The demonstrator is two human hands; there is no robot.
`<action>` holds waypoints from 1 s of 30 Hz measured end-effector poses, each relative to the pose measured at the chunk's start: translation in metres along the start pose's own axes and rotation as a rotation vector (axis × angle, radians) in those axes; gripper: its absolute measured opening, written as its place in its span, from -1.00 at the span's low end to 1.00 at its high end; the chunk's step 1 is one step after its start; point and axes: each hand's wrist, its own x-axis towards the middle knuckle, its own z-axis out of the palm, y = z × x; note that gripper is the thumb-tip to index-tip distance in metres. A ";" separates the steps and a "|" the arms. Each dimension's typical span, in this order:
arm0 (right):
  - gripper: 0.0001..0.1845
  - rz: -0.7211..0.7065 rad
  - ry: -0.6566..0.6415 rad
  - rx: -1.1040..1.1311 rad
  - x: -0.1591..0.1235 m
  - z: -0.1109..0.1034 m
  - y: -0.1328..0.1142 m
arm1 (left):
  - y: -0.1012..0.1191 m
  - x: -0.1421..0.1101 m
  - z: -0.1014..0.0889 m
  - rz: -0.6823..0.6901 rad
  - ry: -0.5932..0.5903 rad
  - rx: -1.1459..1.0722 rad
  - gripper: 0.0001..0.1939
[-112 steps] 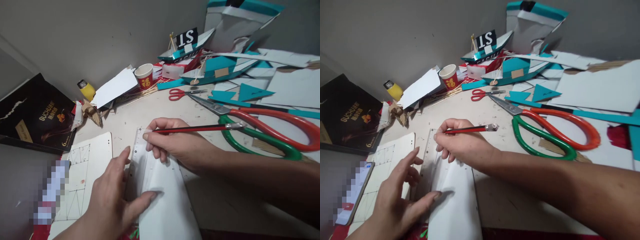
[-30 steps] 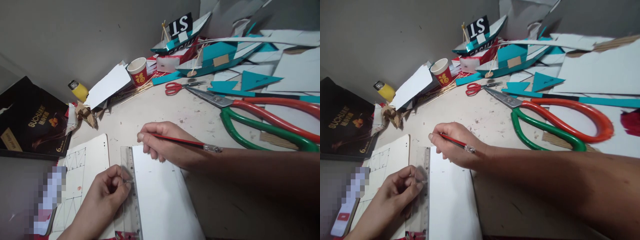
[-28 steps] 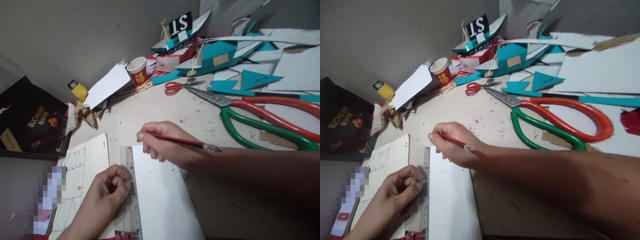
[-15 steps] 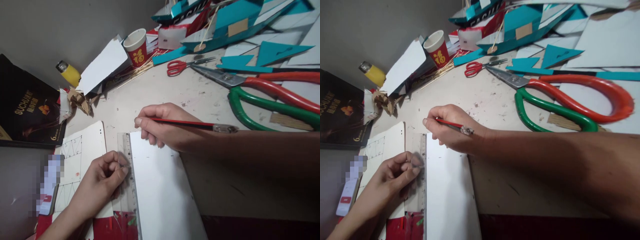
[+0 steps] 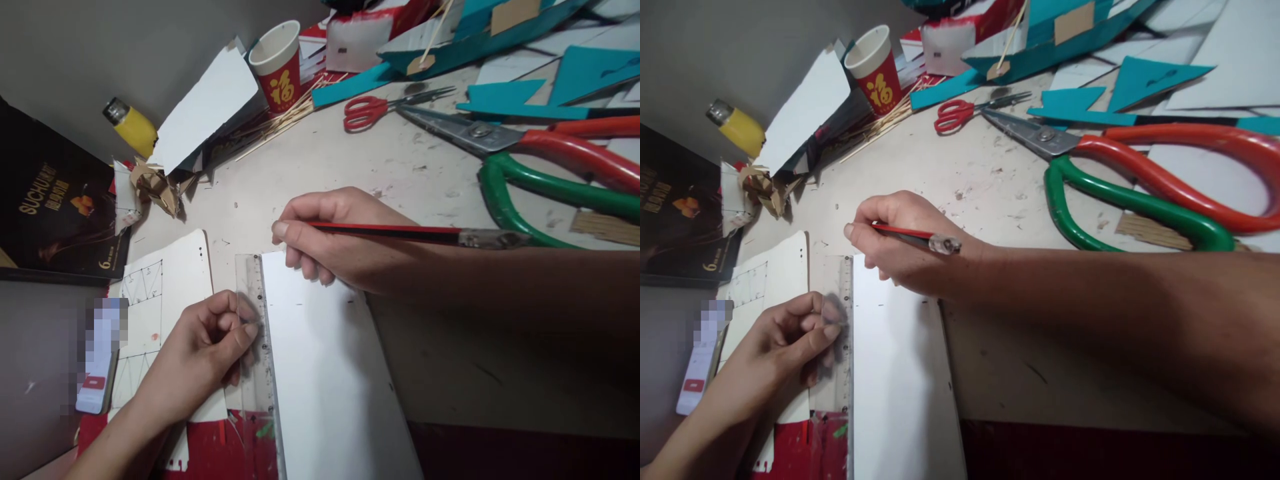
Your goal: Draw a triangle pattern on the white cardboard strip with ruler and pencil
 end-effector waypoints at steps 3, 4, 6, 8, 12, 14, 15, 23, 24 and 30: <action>-0.75 0.022 -0.010 0.026 0.000 0.000 0.001 | 0.001 0.001 0.000 -0.003 -0.013 -0.007 -0.80; -0.76 0.028 -0.010 0.032 0.000 0.000 0.001 | 0.001 0.001 0.000 -0.003 -0.018 -0.009 -0.80; -0.76 0.031 -0.009 0.036 0.000 0.000 0.002 | 0.001 0.001 -0.001 -0.005 -0.024 -0.015 -0.80; -0.75 0.034 -0.008 0.033 0.000 0.001 0.002 | 0.000 0.001 -0.001 -0.004 -0.028 -0.020 -0.80; -0.74 0.079 -0.025 0.041 -0.001 0.002 -0.004 | -0.003 0.002 -0.002 -0.004 -0.040 -0.037 -0.78; -0.71 0.090 -0.040 0.044 -0.003 0.002 -0.009 | -0.005 0.002 -0.003 0.000 -0.043 -0.038 -0.76; -0.69 0.084 -0.052 0.048 -0.004 0.002 -0.012 | -0.005 0.003 -0.002 0.003 -0.043 -0.034 -0.75; -0.71 0.038 -0.213 0.052 -0.013 -0.002 -0.026 | -0.005 0.003 -0.002 0.004 -0.045 0.011 -0.74; -0.65 0.040 -0.236 0.029 -0.014 -0.002 -0.025 | -0.006 0.003 -0.002 0.009 -0.047 0.010 -0.74; -0.58 0.016 -0.080 0.011 -0.013 0.003 -0.017 | -0.009 0.004 -0.002 0.007 -0.052 -0.017 -0.73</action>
